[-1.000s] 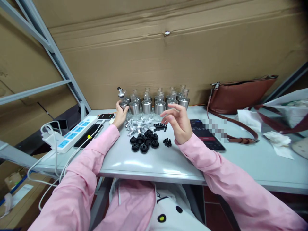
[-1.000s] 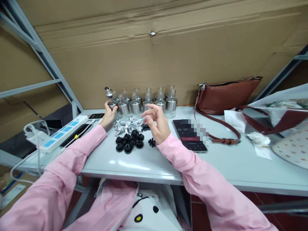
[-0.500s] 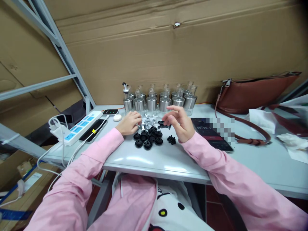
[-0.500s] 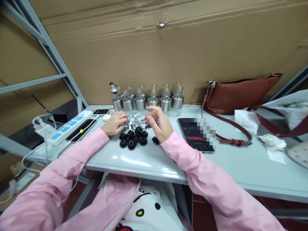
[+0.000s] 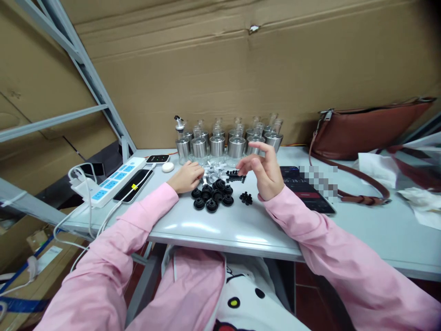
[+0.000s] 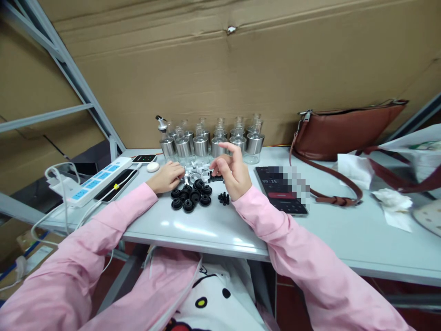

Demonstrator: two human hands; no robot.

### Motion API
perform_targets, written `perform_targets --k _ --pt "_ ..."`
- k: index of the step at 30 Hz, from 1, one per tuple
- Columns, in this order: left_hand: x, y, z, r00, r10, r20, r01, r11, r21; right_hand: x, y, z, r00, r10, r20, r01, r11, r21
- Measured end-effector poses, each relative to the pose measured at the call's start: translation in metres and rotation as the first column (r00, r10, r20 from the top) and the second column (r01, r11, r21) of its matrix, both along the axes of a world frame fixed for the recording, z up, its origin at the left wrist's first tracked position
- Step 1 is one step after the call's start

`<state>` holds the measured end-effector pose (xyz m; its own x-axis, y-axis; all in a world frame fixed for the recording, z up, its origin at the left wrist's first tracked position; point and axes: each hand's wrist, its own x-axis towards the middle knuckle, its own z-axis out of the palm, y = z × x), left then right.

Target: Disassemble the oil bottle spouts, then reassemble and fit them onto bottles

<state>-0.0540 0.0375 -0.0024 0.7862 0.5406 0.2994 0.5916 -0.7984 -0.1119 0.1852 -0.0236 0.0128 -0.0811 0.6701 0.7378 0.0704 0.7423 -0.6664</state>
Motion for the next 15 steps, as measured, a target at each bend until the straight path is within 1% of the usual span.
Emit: perform_targets --k 2,4,6,8,11,15 --pt "0.001 0.000 -0.001 1.000 0.003 0.022 -0.002 1.000 -0.024 0.000 -0.001 0.002 0.999 -0.029 -0.021 0.028 1.000 -0.007" --pt "0.000 0.000 -0.002 0.997 0.010 0.075 -0.008 0.999 -0.032 0.000 -0.001 0.003 0.998 -0.056 -0.030 0.055 0.998 -0.018" --pt "-0.002 0.000 -0.002 0.985 0.021 0.173 -0.019 1.000 -0.012 0.000 -0.001 0.005 0.997 -0.078 -0.027 0.077 0.997 -0.028" --pt "-0.003 -0.001 -0.004 0.953 0.014 0.302 -0.027 0.999 0.040 0.000 -0.001 0.005 0.996 -0.085 -0.026 0.084 0.996 -0.029" --pt "-0.001 -0.002 -0.008 0.894 -0.053 0.444 -0.014 0.989 0.147 0.000 -0.001 0.003 0.997 -0.078 -0.020 0.077 0.997 -0.026" --pt "0.009 -0.006 -0.008 0.862 -0.186 0.472 0.073 0.966 0.247 0.001 -0.001 0.000 0.995 -0.082 0.058 0.084 0.996 -0.033"
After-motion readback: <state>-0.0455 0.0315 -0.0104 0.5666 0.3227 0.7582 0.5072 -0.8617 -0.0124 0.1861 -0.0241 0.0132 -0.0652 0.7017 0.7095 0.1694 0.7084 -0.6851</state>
